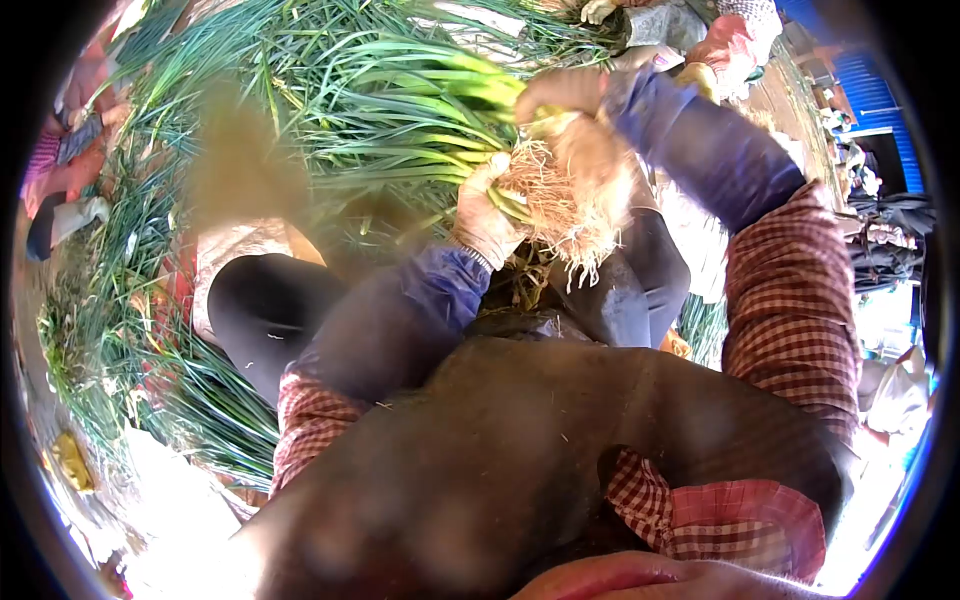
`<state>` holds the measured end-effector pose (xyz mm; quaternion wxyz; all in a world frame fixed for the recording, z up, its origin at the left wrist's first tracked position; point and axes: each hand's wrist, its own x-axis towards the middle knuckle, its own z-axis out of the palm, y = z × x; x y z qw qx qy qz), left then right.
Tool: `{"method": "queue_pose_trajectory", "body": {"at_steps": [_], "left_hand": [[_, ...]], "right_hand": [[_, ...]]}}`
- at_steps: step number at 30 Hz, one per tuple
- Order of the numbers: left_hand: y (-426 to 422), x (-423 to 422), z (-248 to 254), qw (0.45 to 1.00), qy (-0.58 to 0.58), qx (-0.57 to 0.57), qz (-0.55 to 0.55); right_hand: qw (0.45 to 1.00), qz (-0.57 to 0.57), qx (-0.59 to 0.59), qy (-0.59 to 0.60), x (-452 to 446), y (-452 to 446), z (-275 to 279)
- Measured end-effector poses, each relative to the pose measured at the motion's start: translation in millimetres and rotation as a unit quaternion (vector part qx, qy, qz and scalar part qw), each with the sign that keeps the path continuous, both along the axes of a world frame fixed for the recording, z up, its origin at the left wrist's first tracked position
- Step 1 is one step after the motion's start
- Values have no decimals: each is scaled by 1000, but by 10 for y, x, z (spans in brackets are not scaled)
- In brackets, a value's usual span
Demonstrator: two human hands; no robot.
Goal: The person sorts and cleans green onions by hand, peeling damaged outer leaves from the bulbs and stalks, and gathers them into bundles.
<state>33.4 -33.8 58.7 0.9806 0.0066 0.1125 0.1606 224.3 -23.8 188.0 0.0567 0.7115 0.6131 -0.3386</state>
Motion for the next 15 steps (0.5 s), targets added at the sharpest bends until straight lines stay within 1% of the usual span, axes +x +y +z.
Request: {"method": "queue_pose_trajectory", "body": {"at_steps": [1, 2, 3, 4, 5, 6, 8, 9, 10, 11, 12, 13, 14, 15], "left_hand": [[22, -155, 290, 993, 90, 73, -9], [69, -346, 573, 973, 180, 145, -19], [102, -451, 467, 981, 121, 143, -41], [134, -559, 364, 986, 63, 141, -66], [168, -664, 267, 986, 6, 140, -91], [141, -752, 42, 982, 72, 155, -85], [52, -937, 19, 985, 117, 85, -90], [45, -987, 172, 978, 150, 115, -84], [48, -1090, 150, 975, 160, 118, -98], [95, -1184, 116, 978, 129, 119, -113], [95, -1246, 110, 980, 99, 117, -127], [8, -1227, 236, 979, 131, 95, -124], [-11, -1242, 237, 977, 138, 96, -132], [3, -1264, 240, 979, 125, 36, -154]], "right_hand": [[997, -43, 35, 53, -152, -29, -134], [982, -135, 54, 119, -269, -55, -358], [953, -224, 82, 186, -391, -79, -571], [929, -239, 120, 257, -442, -141, -885], [936, -242, 127, 223, -603, -161, -998], [939, -250, 137, 190, -827, -212, -1081], [953, -223, 156, 135, -1236, -292, -952], [958, -173, 199, 110, -1271, -187, -1397], [946, -208, 173, 177, -1352, -260, -1270], [928, -244, 147, 239, -1437, -334, -1126], [961, -181, 160, 136, -1457, -310, -1095], [963, -162, 178, 119, -1504, -250, -1236], [965, -140, 196, 100, -1513, -210, -1364], [964, -145, 197, 105, -1470, -224, -1376]]}}
